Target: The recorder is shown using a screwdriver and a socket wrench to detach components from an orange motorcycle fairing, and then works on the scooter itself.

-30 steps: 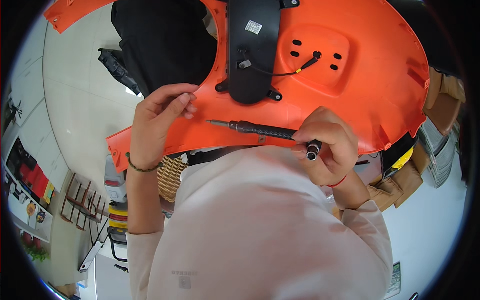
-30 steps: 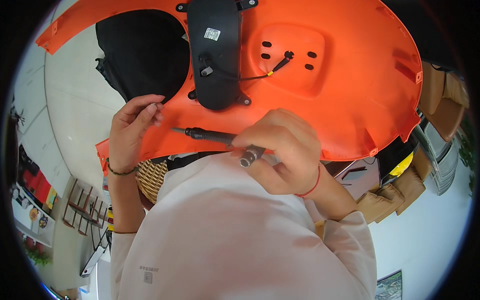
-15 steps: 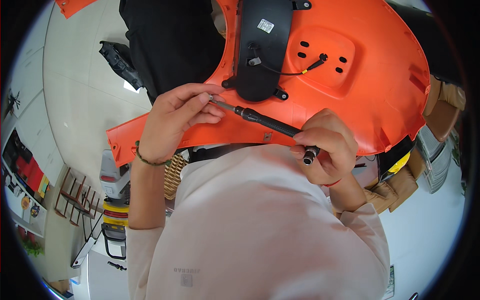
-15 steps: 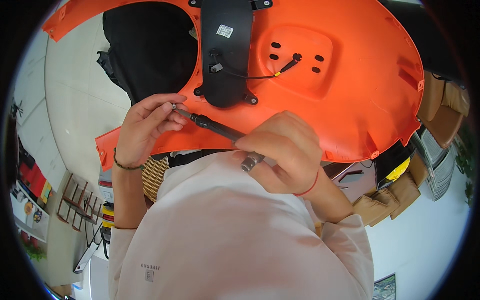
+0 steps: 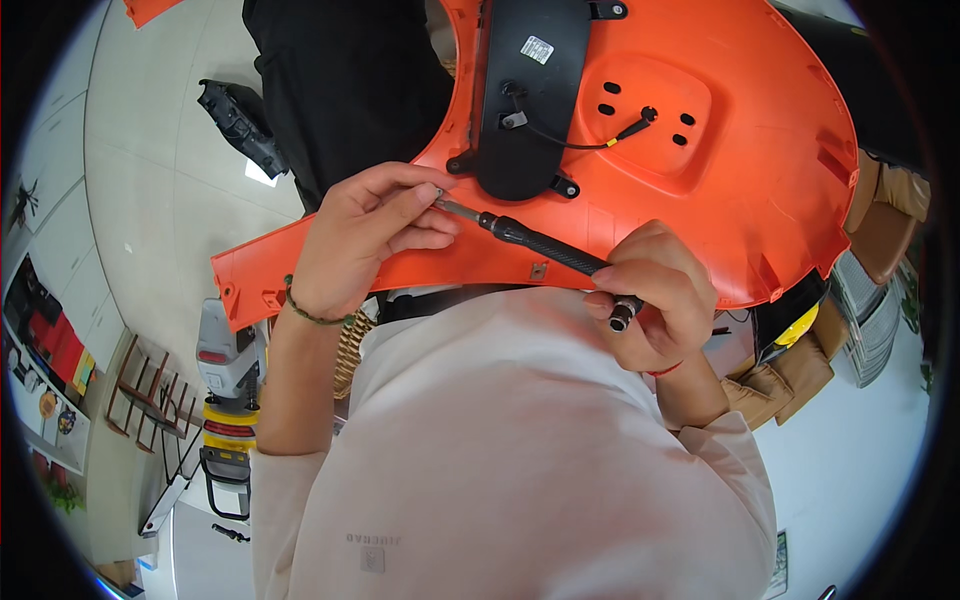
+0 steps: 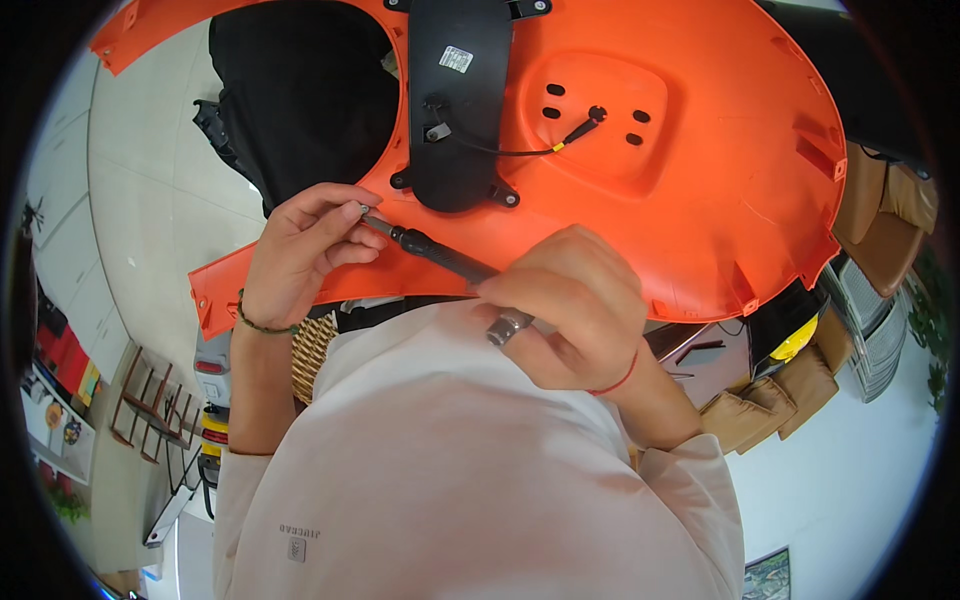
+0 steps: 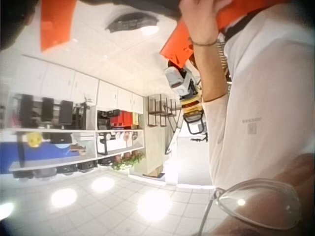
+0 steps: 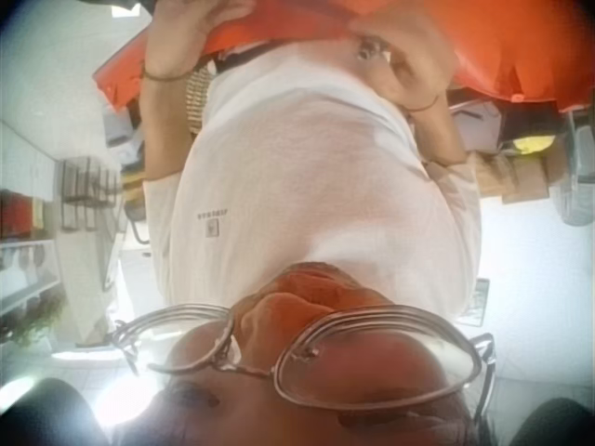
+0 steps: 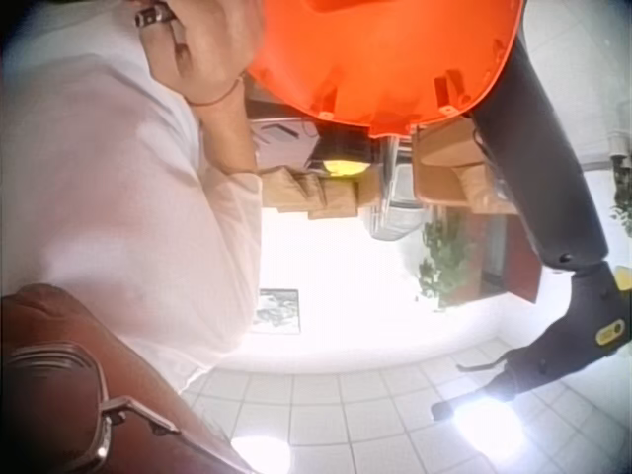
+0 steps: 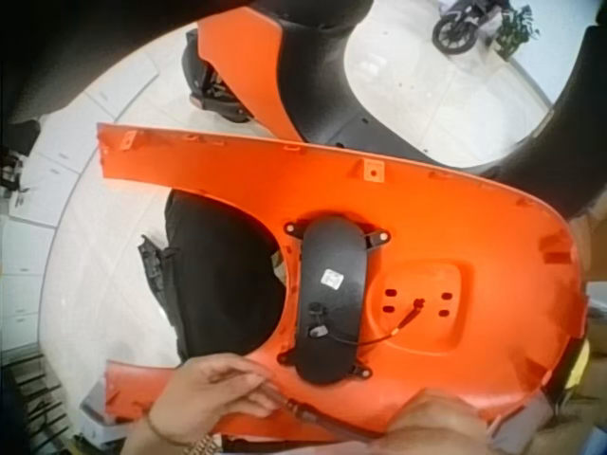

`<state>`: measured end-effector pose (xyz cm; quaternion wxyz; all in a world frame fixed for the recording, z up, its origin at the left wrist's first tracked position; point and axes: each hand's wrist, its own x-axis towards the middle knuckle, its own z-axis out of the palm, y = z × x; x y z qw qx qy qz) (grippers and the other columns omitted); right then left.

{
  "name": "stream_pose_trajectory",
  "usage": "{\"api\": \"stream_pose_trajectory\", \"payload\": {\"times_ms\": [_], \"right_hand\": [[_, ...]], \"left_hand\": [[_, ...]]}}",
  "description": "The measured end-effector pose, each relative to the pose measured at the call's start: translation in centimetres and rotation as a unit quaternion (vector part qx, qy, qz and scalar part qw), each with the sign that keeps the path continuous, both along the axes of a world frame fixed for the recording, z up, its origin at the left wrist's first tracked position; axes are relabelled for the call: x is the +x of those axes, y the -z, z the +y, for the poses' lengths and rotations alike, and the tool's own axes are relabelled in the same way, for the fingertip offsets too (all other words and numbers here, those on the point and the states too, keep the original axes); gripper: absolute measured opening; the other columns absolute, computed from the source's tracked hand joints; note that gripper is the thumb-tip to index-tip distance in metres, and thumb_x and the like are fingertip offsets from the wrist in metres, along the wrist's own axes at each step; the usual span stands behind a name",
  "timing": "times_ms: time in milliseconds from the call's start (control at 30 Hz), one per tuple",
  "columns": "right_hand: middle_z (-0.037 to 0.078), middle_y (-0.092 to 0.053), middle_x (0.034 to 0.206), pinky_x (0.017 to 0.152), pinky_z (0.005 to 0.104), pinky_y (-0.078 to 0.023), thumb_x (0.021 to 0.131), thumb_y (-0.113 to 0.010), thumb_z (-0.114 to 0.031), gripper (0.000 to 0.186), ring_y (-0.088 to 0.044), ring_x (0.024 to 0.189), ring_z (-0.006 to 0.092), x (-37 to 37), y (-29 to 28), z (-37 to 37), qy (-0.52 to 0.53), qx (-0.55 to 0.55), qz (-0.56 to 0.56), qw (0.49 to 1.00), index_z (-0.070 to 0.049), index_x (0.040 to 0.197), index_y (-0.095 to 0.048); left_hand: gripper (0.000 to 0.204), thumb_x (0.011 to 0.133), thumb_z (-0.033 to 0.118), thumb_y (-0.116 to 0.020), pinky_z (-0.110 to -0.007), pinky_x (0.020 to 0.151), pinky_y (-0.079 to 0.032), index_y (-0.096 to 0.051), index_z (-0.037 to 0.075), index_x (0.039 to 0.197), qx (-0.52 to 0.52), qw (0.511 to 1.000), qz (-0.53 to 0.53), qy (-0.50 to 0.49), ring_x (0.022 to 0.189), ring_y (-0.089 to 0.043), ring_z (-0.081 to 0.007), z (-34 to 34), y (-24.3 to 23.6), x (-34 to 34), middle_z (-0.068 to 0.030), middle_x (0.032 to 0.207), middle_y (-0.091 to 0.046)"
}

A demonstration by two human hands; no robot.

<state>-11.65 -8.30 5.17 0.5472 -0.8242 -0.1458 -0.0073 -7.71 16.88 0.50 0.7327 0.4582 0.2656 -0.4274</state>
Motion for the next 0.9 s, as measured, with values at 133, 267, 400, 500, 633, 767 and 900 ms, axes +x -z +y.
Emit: {"api": "stream_pose_trajectory", "payload": {"times_ms": [133,267,400,500,633,767,900], "right_hand": [[0.004,-0.059,0.068,0.051,0.029,-0.038,0.057,-0.069,0.004,0.034,-0.053,0.055,0.0185,-0.01,-0.16,0.0,0.001,-0.007,-0.006,1.0,-0.005,0.089,-0.065],[0.003,-0.06,0.067,0.051,0.029,-0.038,0.056,-0.068,0.003,0.033,-0.052,0.054,0.0183,0.17,-0.15,-0.02,0.002,-0.015,-0.003,1.0,-0.005,0.088,-0.065],[0.002,-0.06,0.065,0.051,0.0292,-0.038,0.053,-0.066,0.002,0.032,-0.052,0.054,0.0178,0.14,-0.08,0.12,-0.01,-0.022,0.005,1.0,-0.005,0.084,-0.066],[0.002,-0.061,0.065,0.051,0.0293,-0.038,0.052,-0.065,0.002,0.033,-0.052,0.054,0.0177,0.14,-0.07,0.13,-0.002,-0.021,0.003,1.0,-0.005,0.084,-0.066],[0.002,-0.06,0.065,0.05,0.0293,-0.038,0.051,-0.065,0.002,0.033,-0.052,0.053,0.0181,0.33,-0.27,0.02,-0.003,-0.014,0.011,1.0,-0.005,0.084,-0.066],[0.003,-0.059,0.066,0.05,0.0293,-0.038,0.051,-0.065,0.002,0.033,-0.051,0.053,0.0183,0.19,-0.01,-0.11,0.001,-0.028,0.004,1.0,-0.005,0.083,-0.066],[0.003,-0.058,0.066,0.05,0.0291,-0.037,0.051,-0.065,0.002,0.032,-0.051,0.053,0.0185,0.37,-0.15,-0.12,-0.004,-0.023,0.011,1.0,-0.005,0.082,-0.066]], "left_hand": [[0.021,0.097,0.007,-0.052,-0.025,0.075,-0.059,-0.061,-0.005,0.111,-0.004,1.0,-0.002,0.006,0.083,-0.068,-0.0147,0.09,0.25,-0.05,-0.0131,0.096,-0.067],[0.023,0.097,0.008,-0.051,-0.025,0.078,-0.059,-0.061,-0.006,0.114,0.002,1.0,0.001,0.013,0.085,-0.068,-0.0143,0.24,0.23,-0.2,-0.0122,0.096,-0.067],[0.025,0.098,0.009,-0.051,-0.024,0.079,-0.058,-0.06,-0.006,0.115,0.004,1.0,0.004,0.012,0.086,-0.067,-0.014,0.27,0.35,-0.2,-0.0116,0.096,-0.067],[0.026,0.098,0.009,-0.05,-0.025,0.08,-0.058,-0.06,-0.006,0.116,-0.01,1.0,0.012,-0.002,0.086,-0.067,-0.0139,0.29,0.27,-0.11,-0.0115,0.095,-0.067],[0.026,0.098,0.01,-0.05,-0.025,0.08,-0.058,-0.059,-0.007,0.116,-0.011,1.0,0.011,-0.009,0.086,-0.068,-0.0139,0.34,0.5,-0.15,-0.0115,0.095,-0.067],[0.025,0.098,0.009,-0.049,-0.025,0.08,-0.058,-0.059,-0.007,0.114,-0.012,1.0,0.006,0.001,0.086,-0.068,-0.0139,0.14,0.41,-0.02,-0.0117,0.095,-0.067],[0.024,0.098,0.009,-0.049,-0.025,0.08,-0.058,-0.06,-0.006,0.114,-0.003,1.0,0.007,0.008,0.085,-0.068,-0.0139,0.1,0.29,0.09,-0.0118,0.095,-0.067]]}}
